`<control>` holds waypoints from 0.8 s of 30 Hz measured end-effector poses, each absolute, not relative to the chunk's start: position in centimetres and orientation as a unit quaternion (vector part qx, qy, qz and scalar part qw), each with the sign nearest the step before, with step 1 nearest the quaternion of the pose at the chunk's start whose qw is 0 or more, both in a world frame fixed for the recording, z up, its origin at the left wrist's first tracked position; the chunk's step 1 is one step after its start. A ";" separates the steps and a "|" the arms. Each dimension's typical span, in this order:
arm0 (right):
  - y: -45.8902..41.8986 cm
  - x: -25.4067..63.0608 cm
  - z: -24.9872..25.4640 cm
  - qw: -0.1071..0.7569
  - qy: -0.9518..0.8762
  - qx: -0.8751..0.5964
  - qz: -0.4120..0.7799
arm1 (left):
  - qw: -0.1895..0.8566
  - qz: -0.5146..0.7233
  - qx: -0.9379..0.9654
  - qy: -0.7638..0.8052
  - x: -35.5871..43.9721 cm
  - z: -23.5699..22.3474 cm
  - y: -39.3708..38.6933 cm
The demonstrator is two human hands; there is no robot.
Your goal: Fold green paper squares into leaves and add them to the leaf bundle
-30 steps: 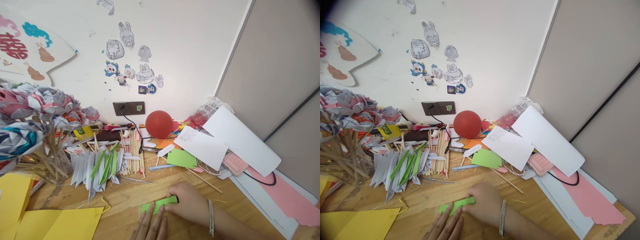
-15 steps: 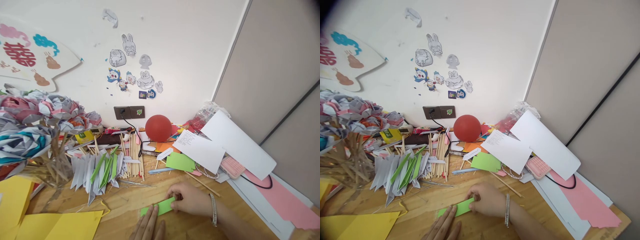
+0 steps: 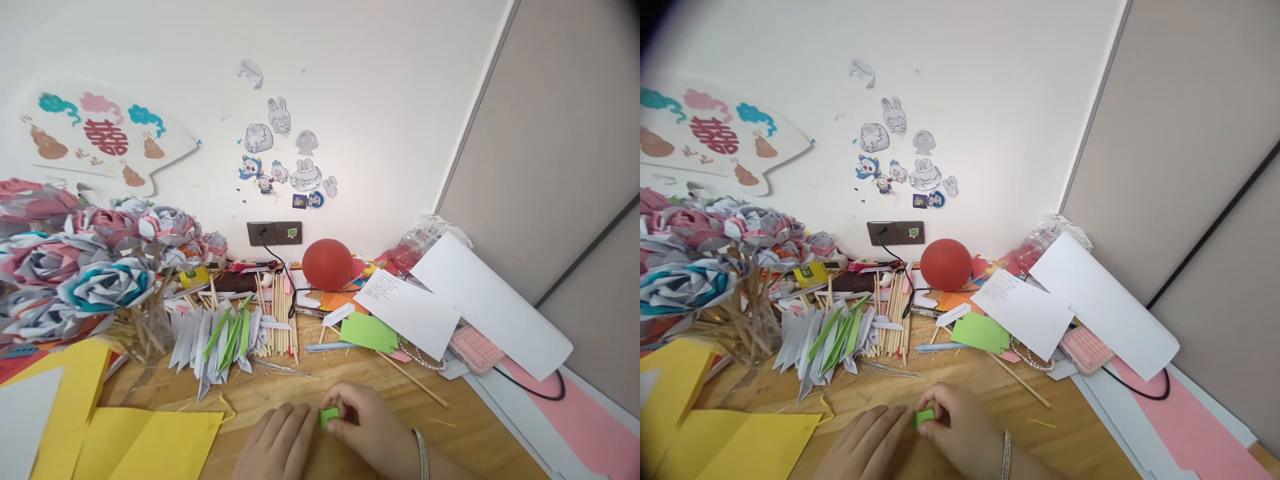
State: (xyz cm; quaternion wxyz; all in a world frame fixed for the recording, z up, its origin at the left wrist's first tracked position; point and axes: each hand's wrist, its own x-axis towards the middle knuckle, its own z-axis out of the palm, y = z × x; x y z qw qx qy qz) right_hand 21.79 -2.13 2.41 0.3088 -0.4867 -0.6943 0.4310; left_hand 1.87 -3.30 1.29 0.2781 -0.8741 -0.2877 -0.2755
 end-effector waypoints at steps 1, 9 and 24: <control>-2.2 21.7 2.4 0.313 -0.693 -0.481 0.437 | 0.273 -0.280 -0.873 -0.292 2.0 1.3 -3.2; -2.1 21.2 1.7 0.312 -0.676 -0.480 0.463 | 0.180 -0.296 -0.879 -0.327 2.7 1.1 -3.0; -1.1 23.1 2.7 0.215 -0.843 -0.383 0.309 | 0.037 -0.234 -0.939 -0.251 2.5 3.3 -2.3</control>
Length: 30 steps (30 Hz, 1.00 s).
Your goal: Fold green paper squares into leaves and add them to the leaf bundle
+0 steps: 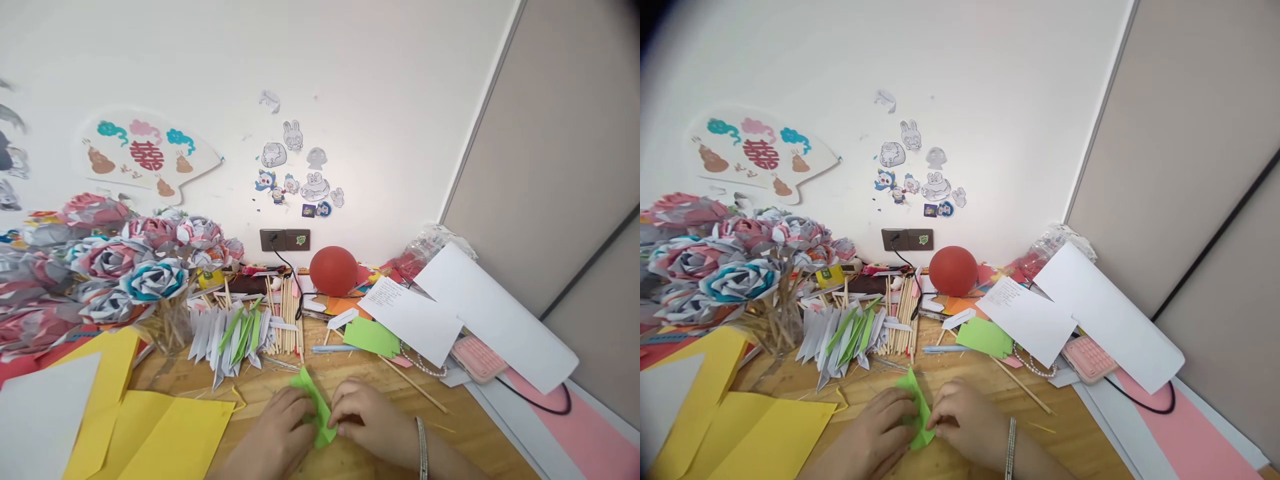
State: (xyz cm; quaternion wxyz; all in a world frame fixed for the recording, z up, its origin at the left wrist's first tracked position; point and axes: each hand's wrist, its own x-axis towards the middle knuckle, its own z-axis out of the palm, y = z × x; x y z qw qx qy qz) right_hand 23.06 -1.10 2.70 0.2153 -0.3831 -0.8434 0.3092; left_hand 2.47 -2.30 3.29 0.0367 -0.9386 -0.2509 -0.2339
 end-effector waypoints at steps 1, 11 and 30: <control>-1.0 23.2 2.6 0.206 -0.851 -0.369 0.311 | 0.029 -0.226 -0.943 -0.242 2.5 3.5 -2.3; 0.0 24.3 2.4 0.175 -0.861 -0.309 0.364 | -0.124 -0.180 -0.937 -0.273 2.3 3.9 -2.3; -0.8 22.0 2.5 0.187 -0.811 -0.466 0.302 | -0.168 -0.249 -0.878 -0.373 4.0 2.3 -2.8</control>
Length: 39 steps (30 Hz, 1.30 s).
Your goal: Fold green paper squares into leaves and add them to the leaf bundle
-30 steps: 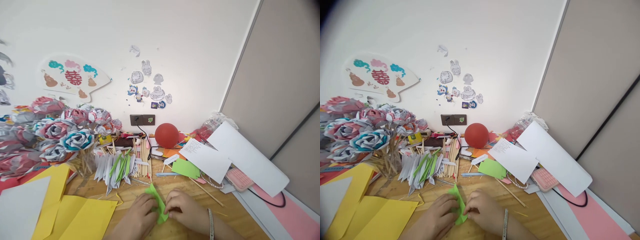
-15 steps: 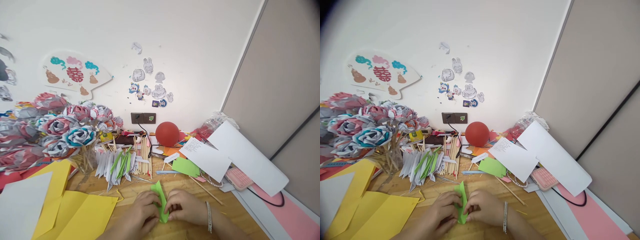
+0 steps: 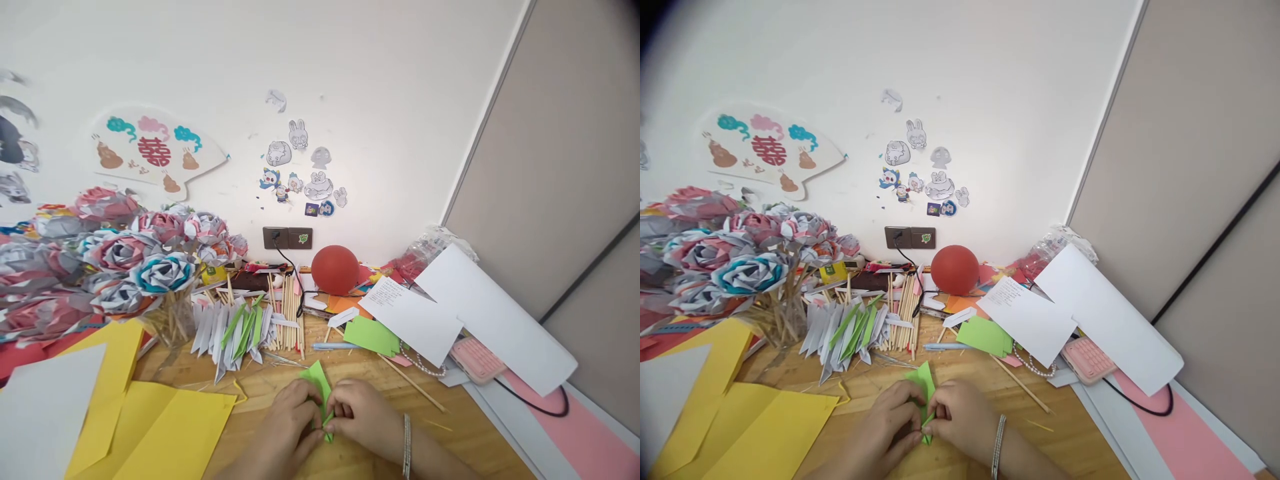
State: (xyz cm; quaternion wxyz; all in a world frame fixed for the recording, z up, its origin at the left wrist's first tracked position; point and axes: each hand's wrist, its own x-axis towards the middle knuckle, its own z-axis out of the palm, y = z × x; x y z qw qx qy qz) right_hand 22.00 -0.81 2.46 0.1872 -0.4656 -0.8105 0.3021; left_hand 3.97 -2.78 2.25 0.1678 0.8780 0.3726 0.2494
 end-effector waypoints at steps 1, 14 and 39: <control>-0.7 22.2 2.5 0.191 -0.813 -0.453 0.312 | 0.170 0.252 0.876 0.375 4.0 2.2 -2.7; -0.6 22.2 2.6 0.208 -0.807 -0.477 0.281 | 0.190 0.250 0.838 0.446 4.8 2.3 -2.7; -1.4 22.6 2.2 0.183 -0.824 -0.472 0.255 | 0.147 0.267 0.824 0.478 5.2 1.8 -2.7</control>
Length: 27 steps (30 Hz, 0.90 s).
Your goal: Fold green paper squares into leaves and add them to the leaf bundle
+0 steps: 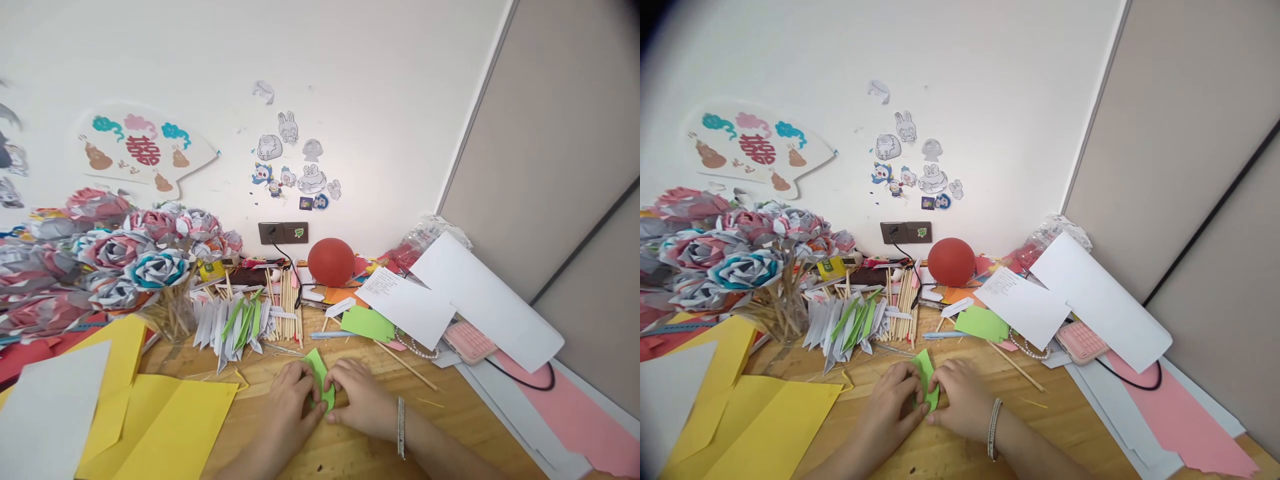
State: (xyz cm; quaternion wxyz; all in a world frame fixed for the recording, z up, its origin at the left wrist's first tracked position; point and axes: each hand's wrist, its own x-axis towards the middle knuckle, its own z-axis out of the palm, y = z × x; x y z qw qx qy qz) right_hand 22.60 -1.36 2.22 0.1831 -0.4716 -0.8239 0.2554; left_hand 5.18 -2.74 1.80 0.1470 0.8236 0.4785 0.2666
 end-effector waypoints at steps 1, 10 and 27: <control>-1.3 22.6 2.1 0.184 -0.826 -0.469 0.253 | 0.146 0.269 0.824 0.477 5.2 1.8 -2.7; -0.7 22.8 2.1 0.202 -0.825 -0.467 0.246 | 0.144 0.255 0.821 0.490 5.3 2.1 -2.8; -0.7 22.9 1.9 0.199 -0.831 -0.467 0.229 | 0.238 0.234 0.810 0.483 4.4 2.0 -2.3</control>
